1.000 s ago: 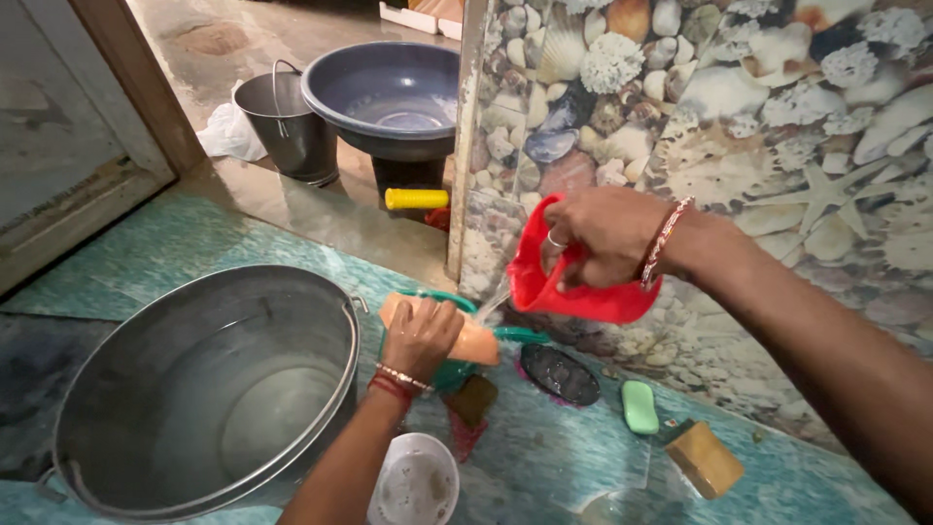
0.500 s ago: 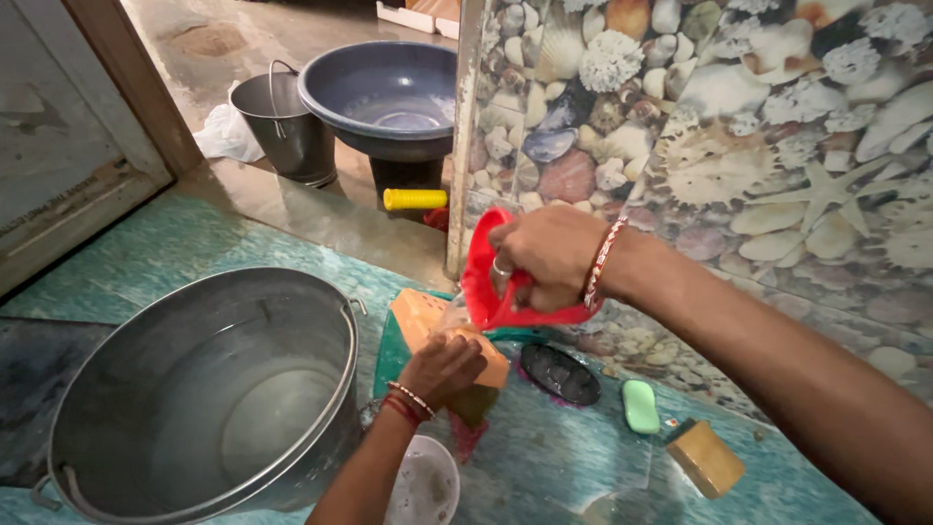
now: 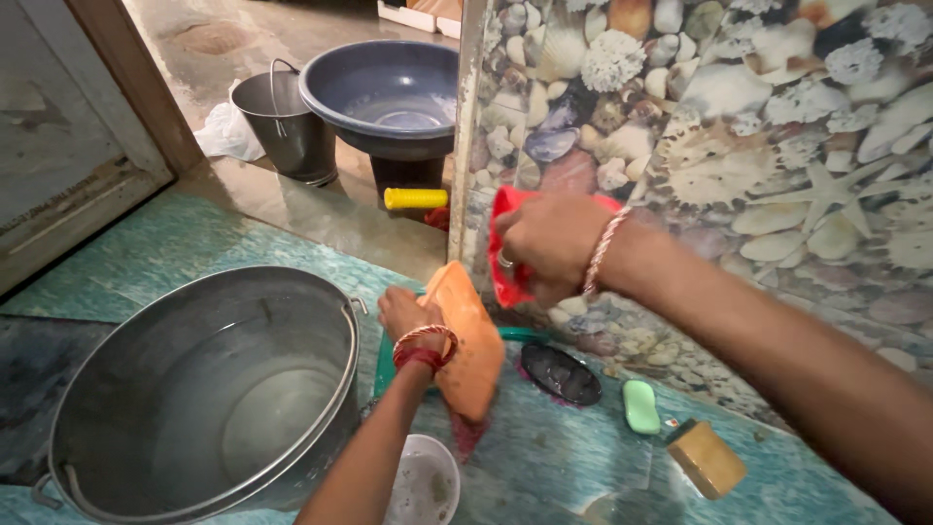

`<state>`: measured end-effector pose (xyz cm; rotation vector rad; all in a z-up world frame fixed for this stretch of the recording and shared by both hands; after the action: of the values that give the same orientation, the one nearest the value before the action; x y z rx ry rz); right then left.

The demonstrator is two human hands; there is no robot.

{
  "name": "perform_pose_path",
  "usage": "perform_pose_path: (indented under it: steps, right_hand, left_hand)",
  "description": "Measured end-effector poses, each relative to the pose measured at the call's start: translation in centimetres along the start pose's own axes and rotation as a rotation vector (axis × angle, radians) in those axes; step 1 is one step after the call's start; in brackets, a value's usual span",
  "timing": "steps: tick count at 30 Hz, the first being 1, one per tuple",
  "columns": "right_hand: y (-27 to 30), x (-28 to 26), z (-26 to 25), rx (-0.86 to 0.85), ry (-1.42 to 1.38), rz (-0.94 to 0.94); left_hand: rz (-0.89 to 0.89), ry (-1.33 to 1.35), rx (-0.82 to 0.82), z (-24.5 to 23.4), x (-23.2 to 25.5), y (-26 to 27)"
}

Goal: The person washes and scrubs various bathroom items, including a soap dish and a small dustpan, using water from a mug and a bucket.

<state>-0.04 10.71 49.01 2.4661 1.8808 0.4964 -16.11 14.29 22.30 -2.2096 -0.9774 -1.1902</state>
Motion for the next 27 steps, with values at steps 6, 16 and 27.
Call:
perform_pose_path:
  steps: [6, 16, 27]
  right_hand:
    - [-4.2, -5.0, 0.8, -0.074, 0.078, -0.162]
    - [-3.2, -2.5, -7.3, 0.422, -0.136, 0.150]
    - [-23.4, -13.4, 3.4, 0.501, -1.581, 0.296]
  left_hand:
    - [-0.720, 0.215, -0.466, 6.8, -8.7, -0.4]
    - [-0.873, 0.795, -0.720, 8.7, -10.8, 1.6]
    - [-0.788, 0.890, -0.757, 7.4, -13.0, 4.6]
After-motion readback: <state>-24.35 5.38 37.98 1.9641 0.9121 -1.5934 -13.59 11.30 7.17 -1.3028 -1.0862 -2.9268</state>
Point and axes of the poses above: each hand's wrist, its own y-axis away from the middle knuckle, its own z-axis out of the palm, x = y × z, the point moved 7 cm from there along -y, towards the middle knuckle, and after that the axes turned 14 degrees about -z, right-handed, at the moved point
